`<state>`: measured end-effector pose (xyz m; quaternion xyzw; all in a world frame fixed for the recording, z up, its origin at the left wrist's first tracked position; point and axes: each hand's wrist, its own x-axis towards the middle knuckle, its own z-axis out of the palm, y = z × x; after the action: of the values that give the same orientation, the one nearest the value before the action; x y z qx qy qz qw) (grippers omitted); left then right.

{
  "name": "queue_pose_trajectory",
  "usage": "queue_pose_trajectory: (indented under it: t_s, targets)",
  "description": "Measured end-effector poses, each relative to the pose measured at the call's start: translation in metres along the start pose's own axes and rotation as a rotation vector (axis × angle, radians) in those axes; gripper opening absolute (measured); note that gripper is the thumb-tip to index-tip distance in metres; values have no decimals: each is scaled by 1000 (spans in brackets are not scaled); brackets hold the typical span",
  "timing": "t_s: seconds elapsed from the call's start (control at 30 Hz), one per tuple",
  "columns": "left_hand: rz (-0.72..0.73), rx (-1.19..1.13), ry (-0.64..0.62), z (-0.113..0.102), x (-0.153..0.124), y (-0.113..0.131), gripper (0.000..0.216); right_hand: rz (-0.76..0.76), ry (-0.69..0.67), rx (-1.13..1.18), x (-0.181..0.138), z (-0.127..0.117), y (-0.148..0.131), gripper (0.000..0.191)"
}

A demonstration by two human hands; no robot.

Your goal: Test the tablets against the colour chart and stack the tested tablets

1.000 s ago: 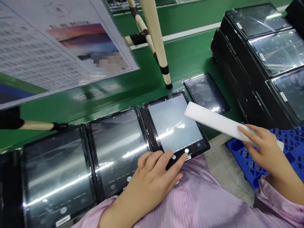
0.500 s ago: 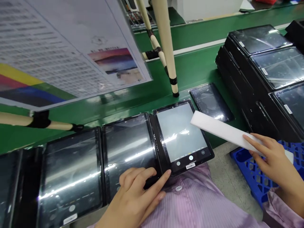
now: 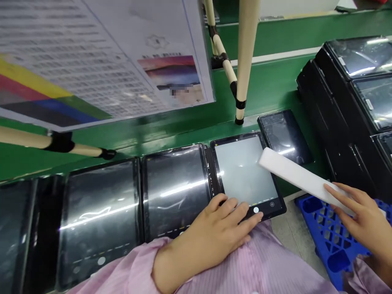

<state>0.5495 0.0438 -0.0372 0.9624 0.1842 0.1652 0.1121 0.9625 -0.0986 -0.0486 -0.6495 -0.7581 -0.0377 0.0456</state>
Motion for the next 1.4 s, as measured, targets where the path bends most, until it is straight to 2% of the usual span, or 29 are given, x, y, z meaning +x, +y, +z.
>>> queue_pose_trajectory:
  t_s: [0.2,0.4,0.53,0.7,0.77,0.9,1.0,1.07,1.1,1.17,1.27,1.33,1.4]
  targets:
    - [56,-91,-41,-13,5,-13,40,26,-36,81,-1,4,5,66]
    - [-22,-103,56,-17,-13,-15,35,95,-60,169,-4,5,9,72]
    - [-28,-58,8,-16,-25,-15,37,130,-95,181,-1,1,10,79]
    - [-20,-5,-27,-23,-36,-17,38,112,-79,202,4,-2,9,74]
    - [-68,17,2,-24,-43,-16,39,157,-43,219,12,7,6,71]
    - [-220,102,80,-22,-64,-4,36,368,184,211,50,45,-9,63]
    - [-349,202,106,-18,-82,10,34,454,159,207,84,69,-27,51]
    - [-415,249,126,-13,-94,19,33,470,171,242,100,75,-41,49]
    - [-438,264,142,-10,-99,23,33,478,215,321,105,75,-48,49]
    - [-472,283,186,-3,-105,28,32,492,270,668,110,73,-62,50]
    - [-472,323,213,7,-108,30,31,532,129,1223,108,70,-84,57]
    - [-449,344,196,9,-109,29,31,533,22,1327,103,69,-96,60]
    - [-424,350,204,6,-115,28,31,491,-11,1278,97,68,-105,62]
